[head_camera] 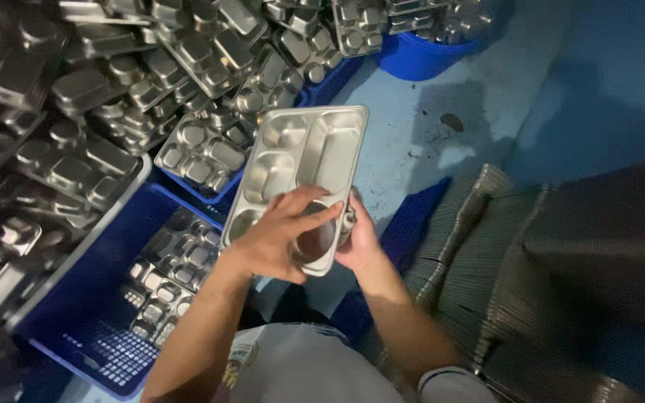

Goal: The person repeatedly picks up stainless steel compartmentalized trays from a blue crate, wipes each tray with a cloth, and places it on a stack. The process is continuous and repetitive throughout the clip.

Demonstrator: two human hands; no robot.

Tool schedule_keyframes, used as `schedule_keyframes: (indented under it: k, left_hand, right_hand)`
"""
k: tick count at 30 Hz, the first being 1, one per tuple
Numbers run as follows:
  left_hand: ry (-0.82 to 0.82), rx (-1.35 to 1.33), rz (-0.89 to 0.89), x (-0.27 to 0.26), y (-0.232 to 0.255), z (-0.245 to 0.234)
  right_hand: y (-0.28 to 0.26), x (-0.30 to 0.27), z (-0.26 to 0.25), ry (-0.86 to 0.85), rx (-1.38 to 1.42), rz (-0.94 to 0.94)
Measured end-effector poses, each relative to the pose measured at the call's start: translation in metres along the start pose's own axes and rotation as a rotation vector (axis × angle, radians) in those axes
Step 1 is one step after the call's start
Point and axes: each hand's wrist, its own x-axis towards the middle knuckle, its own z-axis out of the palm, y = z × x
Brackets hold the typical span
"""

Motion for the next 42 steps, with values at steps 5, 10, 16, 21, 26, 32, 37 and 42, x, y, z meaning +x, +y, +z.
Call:
schedule_keyframes:
  k: [5,10,16,21,26,32,37,42]
  left_hand:
    - [-0.037,0.247,-0.017,-0.007,0.002,-0.004]
    - [0.456,0.219,-0.376,-0.05,-0.035,0.01]
    - [0.991,-1.617,-0.251,-0.063,-0.106,0.078]
    - [1.223,-1.648,-0.38,-0.064,-0.138,0.075]
    - [1.259,-1.43,-0.279,-0.052,-0.114,0.047]
    - [1.122,-1.467,-0.245,-0.039,-0.086,0.03]
    - [0.98,-1.016,-0.11,-0.049,-0.085,0.02]
    - [0.974,-1.48,-0.116,-0.051,-0.098,0.025]
  right_hand:
    - [0.021,0.008,-0.001,0.105,-0.176,0.028]
    - [0.036,0.039,-0.025,0.358,-0.214,-0.328]
    - [0.068,0.048,-0.043,0.397,-0.263,-0.359]
    - [0.02,0.03,0.003,0.58,-1.567,0.046]
    - [0.016,0.002,0.059,0.079,-2.383,-0.466]
    - [0.076,-0.003,0.077,-0.585,-2.718,-0.648]
    - [0.099,-0.005,0.066,-0.37,-2.636,-0.712]
    - [0.122,0.002,0.056,0.113,-1.302,-0.18]
